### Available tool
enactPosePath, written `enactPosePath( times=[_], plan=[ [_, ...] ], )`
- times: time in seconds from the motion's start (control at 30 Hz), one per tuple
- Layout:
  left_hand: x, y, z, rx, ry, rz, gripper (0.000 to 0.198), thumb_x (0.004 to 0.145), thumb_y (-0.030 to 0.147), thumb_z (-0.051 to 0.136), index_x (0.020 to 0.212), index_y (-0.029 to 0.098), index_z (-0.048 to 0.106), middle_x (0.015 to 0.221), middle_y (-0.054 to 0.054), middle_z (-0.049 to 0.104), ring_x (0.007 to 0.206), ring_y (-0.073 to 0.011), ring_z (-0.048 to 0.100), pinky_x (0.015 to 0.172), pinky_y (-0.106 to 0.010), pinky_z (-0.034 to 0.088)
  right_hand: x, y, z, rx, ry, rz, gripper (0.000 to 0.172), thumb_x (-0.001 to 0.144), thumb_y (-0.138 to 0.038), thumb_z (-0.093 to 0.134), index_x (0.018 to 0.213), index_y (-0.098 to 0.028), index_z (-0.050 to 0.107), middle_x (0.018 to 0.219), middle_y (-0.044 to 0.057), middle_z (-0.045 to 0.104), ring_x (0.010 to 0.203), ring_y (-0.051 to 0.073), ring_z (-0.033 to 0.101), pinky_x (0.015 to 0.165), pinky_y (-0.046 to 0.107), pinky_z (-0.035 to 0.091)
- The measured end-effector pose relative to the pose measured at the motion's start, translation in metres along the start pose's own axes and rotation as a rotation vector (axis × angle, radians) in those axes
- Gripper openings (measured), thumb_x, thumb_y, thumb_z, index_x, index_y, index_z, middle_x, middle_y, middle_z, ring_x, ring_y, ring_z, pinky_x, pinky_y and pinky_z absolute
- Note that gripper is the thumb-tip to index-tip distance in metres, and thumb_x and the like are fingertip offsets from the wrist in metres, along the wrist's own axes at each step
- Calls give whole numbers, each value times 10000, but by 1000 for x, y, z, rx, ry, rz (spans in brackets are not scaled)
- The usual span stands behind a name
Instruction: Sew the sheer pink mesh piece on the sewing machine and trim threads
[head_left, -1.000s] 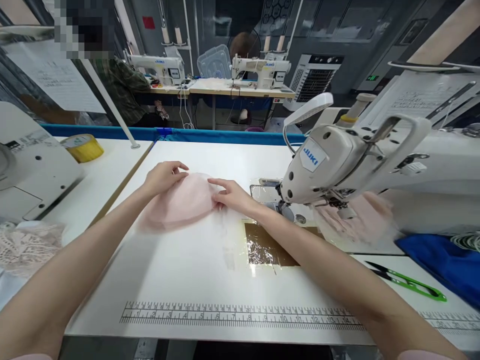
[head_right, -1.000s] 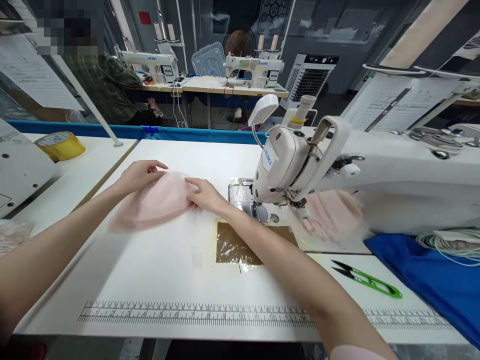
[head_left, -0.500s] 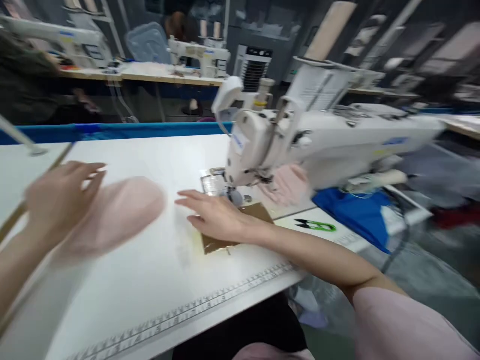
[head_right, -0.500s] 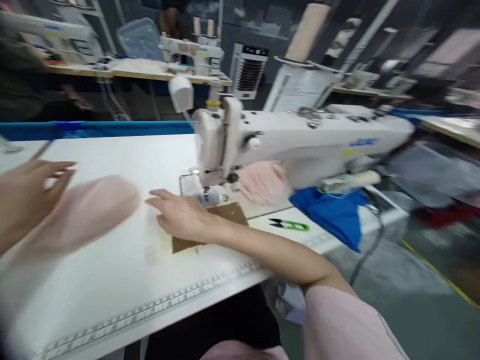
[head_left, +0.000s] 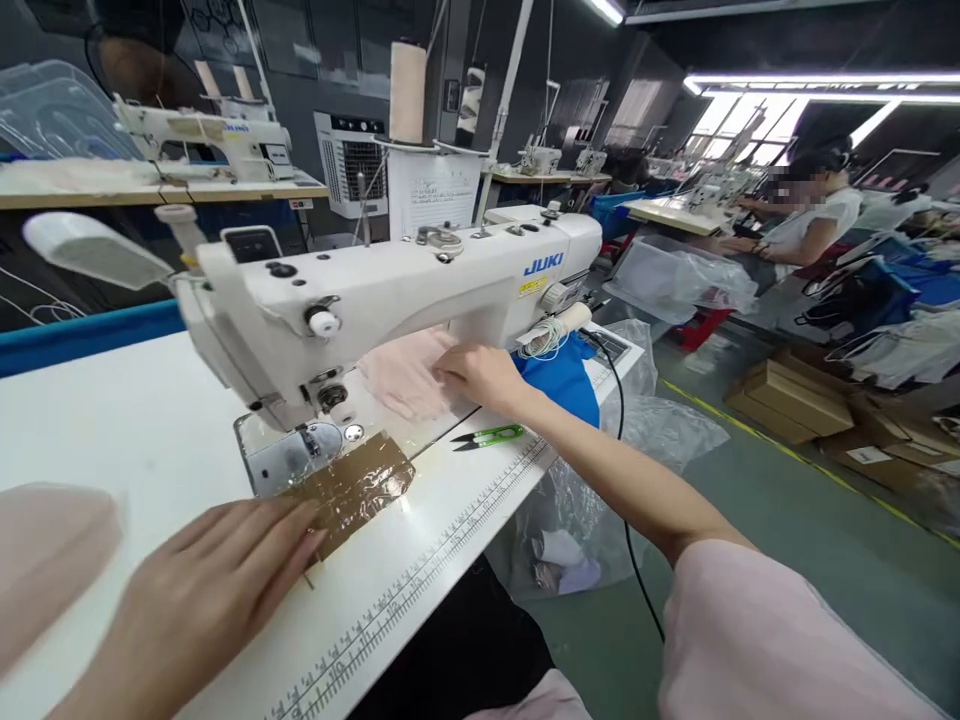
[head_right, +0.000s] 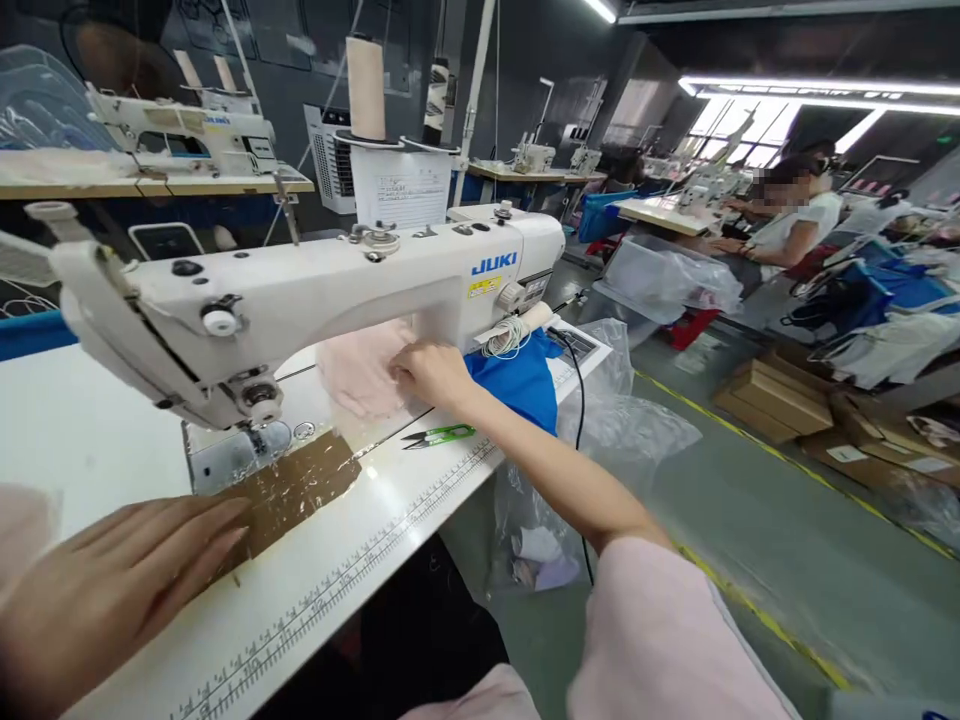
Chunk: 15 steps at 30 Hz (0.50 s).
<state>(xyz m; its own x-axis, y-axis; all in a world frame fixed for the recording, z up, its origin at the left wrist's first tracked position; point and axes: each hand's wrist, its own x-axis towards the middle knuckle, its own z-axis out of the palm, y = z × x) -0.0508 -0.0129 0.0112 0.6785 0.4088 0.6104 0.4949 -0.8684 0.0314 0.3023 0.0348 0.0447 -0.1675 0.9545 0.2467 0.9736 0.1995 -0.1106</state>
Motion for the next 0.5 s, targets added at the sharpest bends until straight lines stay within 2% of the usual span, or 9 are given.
enactPosePath(
  times=[0.07,0.17,0.23,0.33,0.43,0.5],
  plan=[
    [36,19,17,98,-29,134,206,946,316,529,1027,201,680,1022,-28,753,875,-221,703,808,-358,535,4,3,1,0,34,46,231,909,-179,502,951,-217,726,992,59,734,955,224,642,710,273,405],
    [79,35,44,141,-75,143,266,981,286,457,1092,159,663,1108,-63,735,958,-217,700,809,-343,558,7,6,2,19,71,85,225,918,-205,495,990,-213,709,997,73,720,895,215,641,634,265,355],
    [100,38,64,166,-136,73,325,982,276,430,1189,130,634,1249,-94,678,1094,-232,662,867,-349,561,8,9,2,44,76,78,208,898,-189,513,981,-214,702,973,65,713,857,201,637,601,257,322],
    [124,34,97,221,-239,-43,493,966,323,448,1363,36,501,1445,-184,501,1318,-306,505,1076,-452,450,10,15,4,102,62,28,232,863,-135,533,1001,-234,691,968,19,716,827,164,635,573,242,300],
    [135,28,121,238,-274,-62,528,961,345,455,1354,-6,501,1431,-213,503,1324,-307,500,1120,-449,405,9,21,4,152,44,-21,263,865,-116,546,1048,-238,690,987,-5,719,818,142,639,567,232,313],
    [138,26,129,241,-283,-59,508,966,342,432,1340,9,521,1411,-203,529,1307,-293,520,1126,-436,398,4,24,1,171,35,-49,209,898,-161,557,1029,-228,706,1004,2,719,827,139,643,576,230,337]
  ],
)
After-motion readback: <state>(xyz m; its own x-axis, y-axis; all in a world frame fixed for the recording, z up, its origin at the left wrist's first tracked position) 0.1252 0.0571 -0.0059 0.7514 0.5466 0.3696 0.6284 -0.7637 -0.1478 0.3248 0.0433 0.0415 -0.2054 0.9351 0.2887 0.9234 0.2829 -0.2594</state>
